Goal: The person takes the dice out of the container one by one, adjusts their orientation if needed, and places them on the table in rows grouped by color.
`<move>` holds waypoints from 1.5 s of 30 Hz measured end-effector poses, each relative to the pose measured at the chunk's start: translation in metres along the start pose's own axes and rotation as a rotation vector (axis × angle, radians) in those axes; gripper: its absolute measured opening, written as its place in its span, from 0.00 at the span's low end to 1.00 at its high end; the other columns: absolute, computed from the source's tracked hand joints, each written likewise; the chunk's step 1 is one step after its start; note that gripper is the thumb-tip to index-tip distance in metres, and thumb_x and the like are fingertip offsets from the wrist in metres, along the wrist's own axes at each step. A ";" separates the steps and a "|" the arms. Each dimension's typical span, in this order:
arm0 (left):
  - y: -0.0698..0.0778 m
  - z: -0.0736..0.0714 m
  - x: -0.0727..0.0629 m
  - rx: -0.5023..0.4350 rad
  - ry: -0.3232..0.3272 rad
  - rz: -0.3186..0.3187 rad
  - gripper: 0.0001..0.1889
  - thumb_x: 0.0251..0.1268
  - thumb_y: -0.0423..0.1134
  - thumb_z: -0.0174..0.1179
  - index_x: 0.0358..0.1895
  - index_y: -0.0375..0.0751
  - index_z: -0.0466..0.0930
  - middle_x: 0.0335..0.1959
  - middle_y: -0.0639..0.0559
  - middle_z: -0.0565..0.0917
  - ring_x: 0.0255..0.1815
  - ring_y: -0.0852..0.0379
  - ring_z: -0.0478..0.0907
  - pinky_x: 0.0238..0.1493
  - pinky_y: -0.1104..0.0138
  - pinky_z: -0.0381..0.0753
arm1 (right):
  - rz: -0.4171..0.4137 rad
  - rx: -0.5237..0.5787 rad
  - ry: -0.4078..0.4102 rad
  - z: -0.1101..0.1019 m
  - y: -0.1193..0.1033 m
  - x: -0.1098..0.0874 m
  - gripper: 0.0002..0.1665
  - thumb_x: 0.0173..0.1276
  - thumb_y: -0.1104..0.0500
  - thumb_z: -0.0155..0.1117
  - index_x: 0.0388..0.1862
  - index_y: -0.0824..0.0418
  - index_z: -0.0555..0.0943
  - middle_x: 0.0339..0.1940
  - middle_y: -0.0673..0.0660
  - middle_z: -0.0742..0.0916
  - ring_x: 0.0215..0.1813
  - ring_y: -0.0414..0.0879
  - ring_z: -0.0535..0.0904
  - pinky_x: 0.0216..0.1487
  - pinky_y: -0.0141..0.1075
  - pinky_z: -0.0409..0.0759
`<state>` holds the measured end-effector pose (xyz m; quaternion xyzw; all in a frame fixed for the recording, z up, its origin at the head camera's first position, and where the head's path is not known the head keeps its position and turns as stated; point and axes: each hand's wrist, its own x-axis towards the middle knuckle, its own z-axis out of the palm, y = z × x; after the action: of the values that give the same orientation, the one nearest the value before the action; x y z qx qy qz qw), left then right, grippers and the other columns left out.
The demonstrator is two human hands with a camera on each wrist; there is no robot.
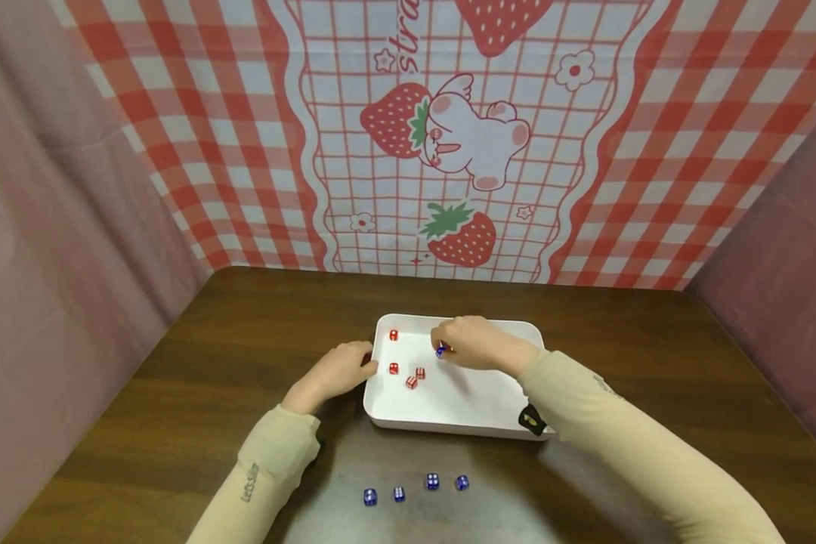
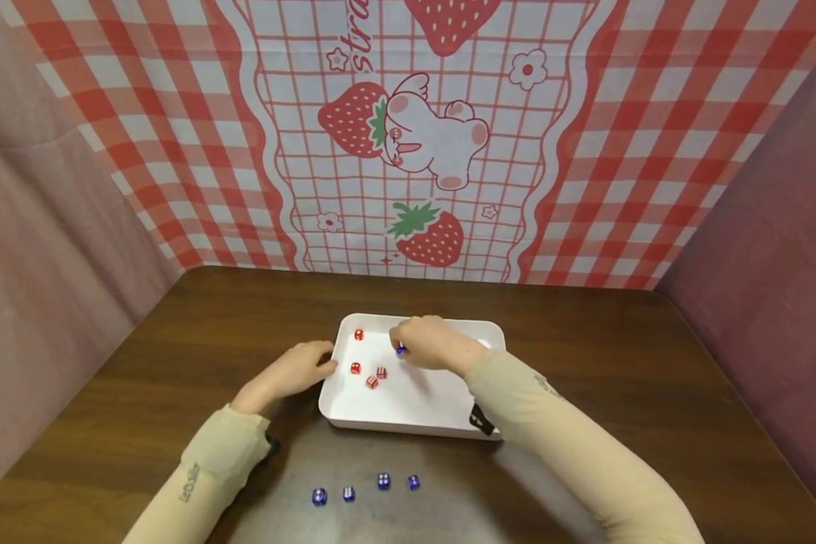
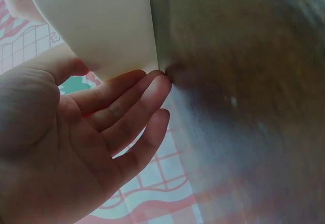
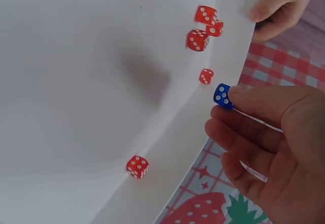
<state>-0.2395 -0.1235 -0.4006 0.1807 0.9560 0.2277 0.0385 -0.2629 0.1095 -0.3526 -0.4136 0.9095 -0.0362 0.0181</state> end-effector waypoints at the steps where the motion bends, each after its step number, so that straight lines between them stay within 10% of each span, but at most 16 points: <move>1: 0.000 0.000 0.000 -0.002 -0.002 -0.002 0.06 0.60 0.39 0.54 0.31 0.40 0.75 0.26 0.50 0.75 0.28 0.55 0.69 0.35 0.61 0.70 | 0.004 0.001 0.004 -0.001 0.000 -0.003 0.02 0.59 0.61 0.62 0.28 0.56 0.77 0.25 0.46 0.79 0.26 0.38 0.69 0.31 0.34 0.70; 45: 0.001 0.001 0.000 0.017 0.007 0.005 0.06 0.60 0.39 0.54 0.32 0.39 0.75 0.28 0.49 0.77 0.30 0.54 0.71 0.37 0.60 0.71 | -0.076 0.055 0.190 0.008 -0.017 -0.094 0.04 0.54 0.57 0.65 0.27 0.51 0.77 0.25 0.41 0.79 0.29 0.33 0.74 0.35 0.32 0.72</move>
<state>-0.2392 -0.1225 -0.4011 0.1825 0.9576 0.2204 0.0330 -0.1880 0.1685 -0.3593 -0.4421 0.8894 -0.1009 -0.0581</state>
